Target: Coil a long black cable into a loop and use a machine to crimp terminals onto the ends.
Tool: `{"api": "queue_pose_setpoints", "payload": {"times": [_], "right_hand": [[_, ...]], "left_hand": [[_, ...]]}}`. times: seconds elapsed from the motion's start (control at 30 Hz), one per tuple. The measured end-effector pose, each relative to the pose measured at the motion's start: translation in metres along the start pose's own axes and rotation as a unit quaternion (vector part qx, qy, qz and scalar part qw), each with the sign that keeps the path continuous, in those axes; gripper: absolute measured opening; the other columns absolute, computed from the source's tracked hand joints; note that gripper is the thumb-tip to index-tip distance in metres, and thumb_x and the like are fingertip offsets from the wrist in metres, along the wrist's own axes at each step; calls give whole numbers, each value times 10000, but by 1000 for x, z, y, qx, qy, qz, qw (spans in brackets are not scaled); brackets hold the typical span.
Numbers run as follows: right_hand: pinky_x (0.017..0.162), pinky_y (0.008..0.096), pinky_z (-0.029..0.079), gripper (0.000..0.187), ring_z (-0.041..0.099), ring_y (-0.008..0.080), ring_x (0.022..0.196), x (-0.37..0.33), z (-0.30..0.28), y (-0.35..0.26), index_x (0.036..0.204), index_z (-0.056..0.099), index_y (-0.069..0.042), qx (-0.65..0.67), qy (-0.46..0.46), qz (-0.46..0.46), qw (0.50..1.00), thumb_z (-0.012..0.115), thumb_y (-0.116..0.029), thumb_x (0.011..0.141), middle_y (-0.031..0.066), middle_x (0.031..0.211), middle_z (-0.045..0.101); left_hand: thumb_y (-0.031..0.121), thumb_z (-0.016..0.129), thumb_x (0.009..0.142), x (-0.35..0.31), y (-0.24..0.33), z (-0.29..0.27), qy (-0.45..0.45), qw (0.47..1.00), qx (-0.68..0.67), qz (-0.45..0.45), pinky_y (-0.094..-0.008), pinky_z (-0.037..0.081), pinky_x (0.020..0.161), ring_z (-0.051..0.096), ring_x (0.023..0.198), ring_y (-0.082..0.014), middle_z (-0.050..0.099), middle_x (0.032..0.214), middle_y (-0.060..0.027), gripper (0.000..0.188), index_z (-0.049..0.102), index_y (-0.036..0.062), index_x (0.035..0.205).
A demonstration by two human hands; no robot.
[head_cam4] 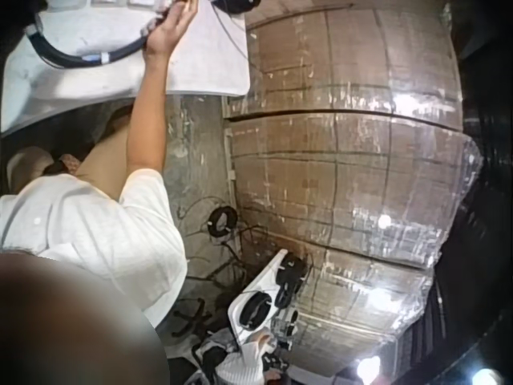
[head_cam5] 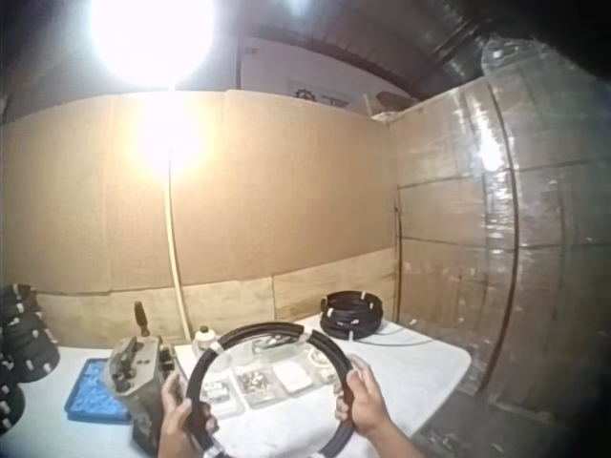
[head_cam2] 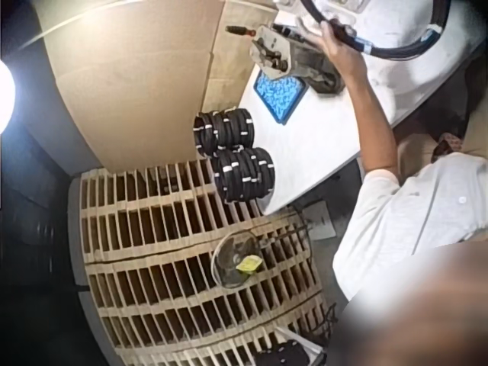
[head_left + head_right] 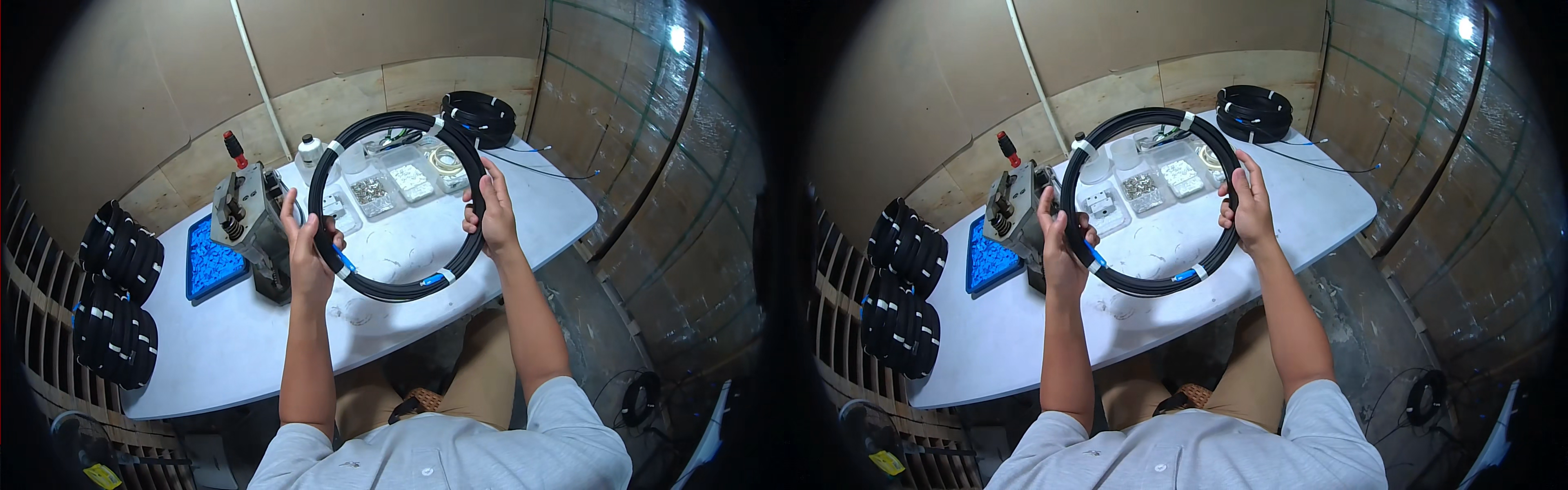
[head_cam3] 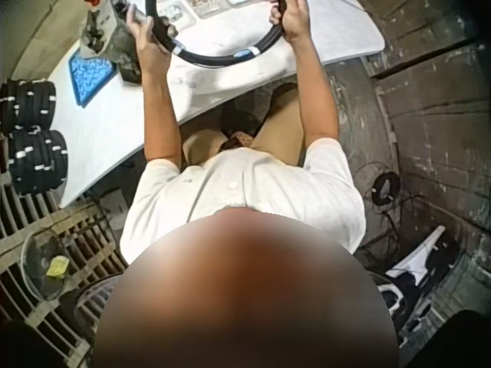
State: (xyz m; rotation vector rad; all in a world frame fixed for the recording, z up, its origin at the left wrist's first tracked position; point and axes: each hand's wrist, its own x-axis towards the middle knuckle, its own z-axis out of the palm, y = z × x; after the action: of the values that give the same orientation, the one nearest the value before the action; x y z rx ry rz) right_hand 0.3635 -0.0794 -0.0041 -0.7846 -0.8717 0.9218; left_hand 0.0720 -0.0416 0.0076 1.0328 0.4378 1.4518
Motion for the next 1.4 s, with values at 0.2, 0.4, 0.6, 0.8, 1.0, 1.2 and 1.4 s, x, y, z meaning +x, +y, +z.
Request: {"api": "queue_pose_setpoints", "payload": {"times": [0.2,0.4,0.6,0.8,1.0,1.2,1.4], "right_hand": [[513,288,593,578,719,207,714,-1,-21,-14,1679,220,-218,14,-57,115,992,311,-389,1134,135,952,625],[919,447,634,926,592,401,1340,-6,-62,-5,1683,124,-77,123,-248,50,960,517,-260,865,277,1391,618],[618,230,529,641,734,135,881,-6,-61,-26,1342,595,31,-205,-209,43,955,768,-451,957,105,1067,772],[621,292,387,526,430,103,644,1,-56,-11,873,622,-10,-407,-28,-91,909,624,-505,1050,-12,705,526],[829,312,530,676,660,155,854,-15,-21,10,1179,658,-37,-226,23,-104,968,432,-662,1055,60,976,691],[754,293,533,563,624,127,763,-30,-12,26,1254,625,14,-121,2,-64,991,505,-514,1096,36,826,645],[739,291,553,386,633,126,754,-30,-5,17,1292,584,0,14,-41,9,999,630,-312,1069,30,843,632]], "left_hand": [[259,407,1093,11,6,-25,-58,998,32,-22,-314,581,708,674,769,-193,665,946,-153,525,332,87,1583],[643,325,1092,24,15,-43,-22,986,115,-122,-303,562,548,674,589,-197,717,911,-115,761,553,-19,1390],[908,244,930,15,31,-62,-85,960,153,-217,-173,360,350,549,412,-77,624,567,-37,1023,696,0,1060],[589,584,1035,-6,4,-60,-60,971,211,-99,-203,383,427,531,471,-64,602,612,-35,611,657,9,856],[363,746,999,-11,-31,-44,101,946,305,37,-219,381,510,530,579,-37,485,661,51,435,534,71,756],[340,693,1039,-12,-39,1,205,972,84,84,-265,412,529,464,583,-82,490,748,13,370,425,98,1121],[329,695,1037,-7,-22,-26,140,985,90,-30,-251,361,486,406,540,-58,468,712,23,345,438,120,1134]]}}
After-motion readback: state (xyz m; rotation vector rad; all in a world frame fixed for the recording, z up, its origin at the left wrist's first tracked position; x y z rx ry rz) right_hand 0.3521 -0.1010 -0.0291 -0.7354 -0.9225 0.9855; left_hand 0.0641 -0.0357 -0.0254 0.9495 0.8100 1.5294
